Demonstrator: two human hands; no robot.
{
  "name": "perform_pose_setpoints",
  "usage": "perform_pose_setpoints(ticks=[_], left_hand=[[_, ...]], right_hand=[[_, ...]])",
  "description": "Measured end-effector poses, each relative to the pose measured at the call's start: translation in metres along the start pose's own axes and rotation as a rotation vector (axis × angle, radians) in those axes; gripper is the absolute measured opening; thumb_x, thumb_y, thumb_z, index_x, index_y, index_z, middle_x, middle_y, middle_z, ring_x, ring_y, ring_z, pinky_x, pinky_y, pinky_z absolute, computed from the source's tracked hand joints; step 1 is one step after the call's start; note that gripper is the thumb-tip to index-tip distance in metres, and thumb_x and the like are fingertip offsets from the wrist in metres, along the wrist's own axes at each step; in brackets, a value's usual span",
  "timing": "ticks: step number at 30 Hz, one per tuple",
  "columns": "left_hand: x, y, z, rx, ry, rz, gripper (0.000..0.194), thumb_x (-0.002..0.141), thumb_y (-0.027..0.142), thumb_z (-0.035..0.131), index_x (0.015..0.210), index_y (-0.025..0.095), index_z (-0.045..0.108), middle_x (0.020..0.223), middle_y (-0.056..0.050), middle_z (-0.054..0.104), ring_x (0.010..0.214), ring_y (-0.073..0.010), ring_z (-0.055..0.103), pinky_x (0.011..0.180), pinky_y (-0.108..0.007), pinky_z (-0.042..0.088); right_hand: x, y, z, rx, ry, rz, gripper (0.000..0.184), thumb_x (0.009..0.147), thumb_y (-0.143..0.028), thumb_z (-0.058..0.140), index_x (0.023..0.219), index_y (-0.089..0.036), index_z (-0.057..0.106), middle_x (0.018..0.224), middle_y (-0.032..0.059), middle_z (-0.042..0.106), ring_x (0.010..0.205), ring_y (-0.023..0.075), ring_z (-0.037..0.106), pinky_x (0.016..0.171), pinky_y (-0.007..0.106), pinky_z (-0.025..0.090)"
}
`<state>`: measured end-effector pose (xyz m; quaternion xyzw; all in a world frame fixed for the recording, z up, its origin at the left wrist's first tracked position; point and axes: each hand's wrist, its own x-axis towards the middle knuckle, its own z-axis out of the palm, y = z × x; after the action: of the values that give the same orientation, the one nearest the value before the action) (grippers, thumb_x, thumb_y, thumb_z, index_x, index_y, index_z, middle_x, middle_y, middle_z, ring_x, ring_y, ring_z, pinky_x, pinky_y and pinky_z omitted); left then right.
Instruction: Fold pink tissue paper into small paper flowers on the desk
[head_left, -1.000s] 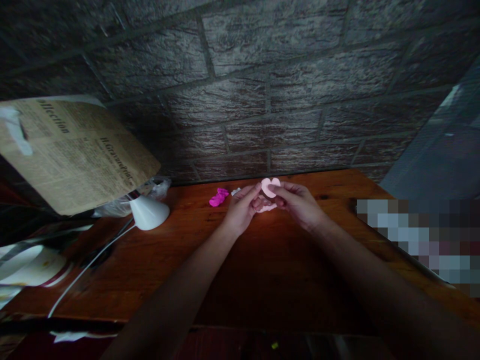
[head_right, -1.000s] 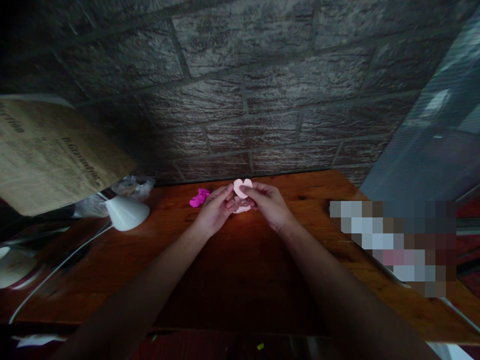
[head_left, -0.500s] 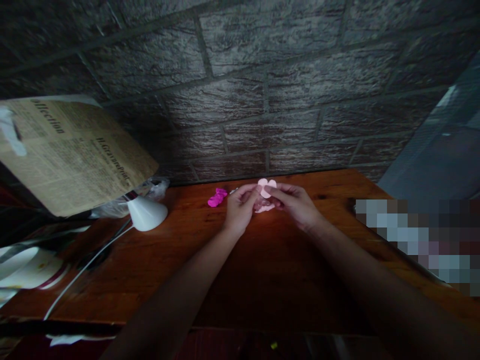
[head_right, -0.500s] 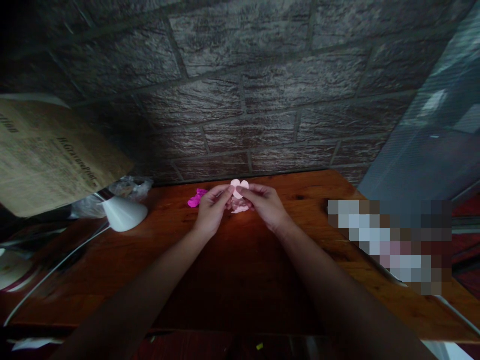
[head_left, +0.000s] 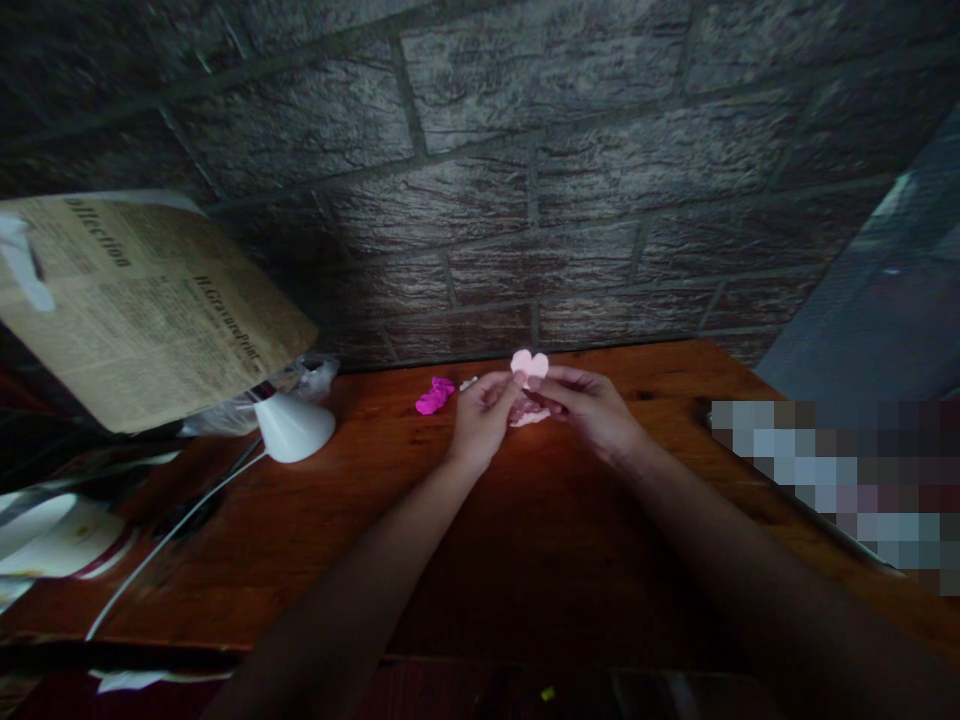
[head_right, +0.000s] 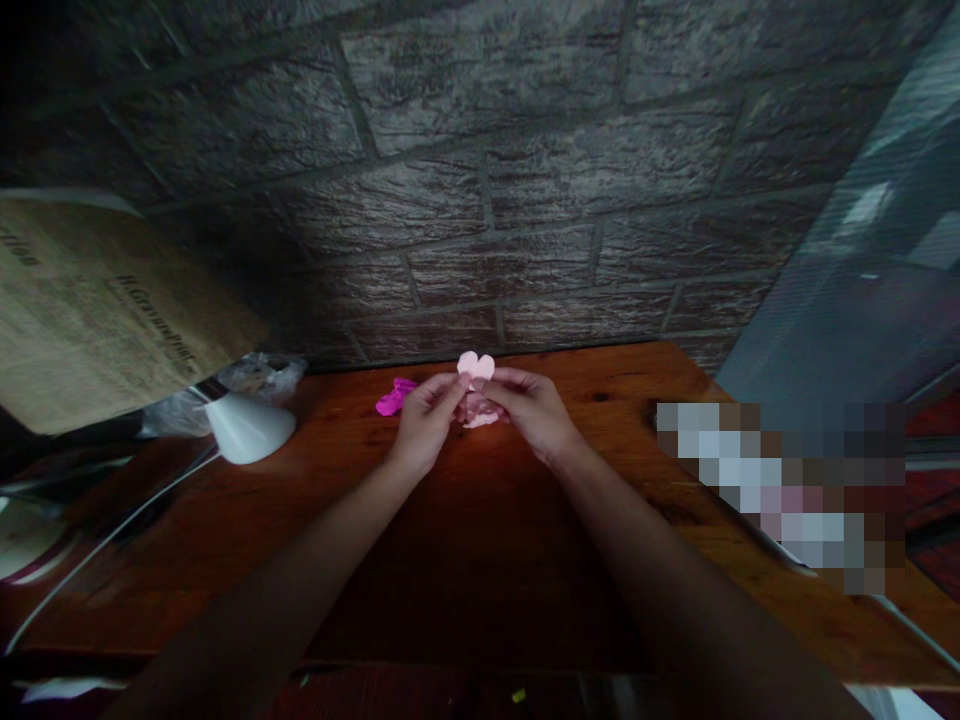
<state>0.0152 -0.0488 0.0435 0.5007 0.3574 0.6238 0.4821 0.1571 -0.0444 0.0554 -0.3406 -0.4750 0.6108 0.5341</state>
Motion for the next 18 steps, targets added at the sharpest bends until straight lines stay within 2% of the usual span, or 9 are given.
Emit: perform_pose_setpoints(ticks=[5, 13, 18], left_hand=[[0.0033, -0.0004, -0.0024, -0.058, 0.044, -0.065, 0.039, 0.068, 0.050, 0.086, 0.087, 0.018, 0.075, 0.066, 0.001, 0.066, 0.052, -0.0089, 0.055, 0.051, -0.022, 0.044], [0.0067, 0.0014, -0.0049, -0.120, 0.088, -0.101, 0.025, 0.066, 0.037, 0.088, 0.077, 0.019, 0.075, 0.068, 0.001, 0.069, 0.055, -0.0085, 0.057, 0.052, -0.021, 0.046], [0.0058, 0.0022, -0.0037, -0.129, 0.117, -0.101, 0.025, 0.066, 0.037, 0.088, 0.077, 0.018, 0.076, 0.067, 0.001, 0.068, 0.056, -0.0086, 0.056, 0.053, -0.021, 0.045]], right_hand=[[0.0007, 0.0028, -0.0008, -0.055, -0.057, -0.021, 0.031, 0.058, -0.038, 0.089, 0.076, -0.016, 0.076, 0.067, 0.0006, 0.066, 0.059, 0.0105, 0.053, 0.061, 0.028, 0.042], [0.0012, 0.0049, -0.0011, -0.132, -0.077, -0.050, 0.032, 0.061, -0.045, 0.087, 0.074, -0.017, 0.076, 0.066, 0.0015, 0.068, 0.058, 0.0104, 0.054, 0.056, 0.026, 0.042], [0.0012, 0.0056, -0.0013, -0.136, -0.065, -0.046, 0.033, 0.060, -0.045, 0.087, 0.074, -0.017, 0.076, 0.068, 0.0021, 0.070, 0.058, 0.0111, 0.054, 0.057, 0.026, 0.041]])
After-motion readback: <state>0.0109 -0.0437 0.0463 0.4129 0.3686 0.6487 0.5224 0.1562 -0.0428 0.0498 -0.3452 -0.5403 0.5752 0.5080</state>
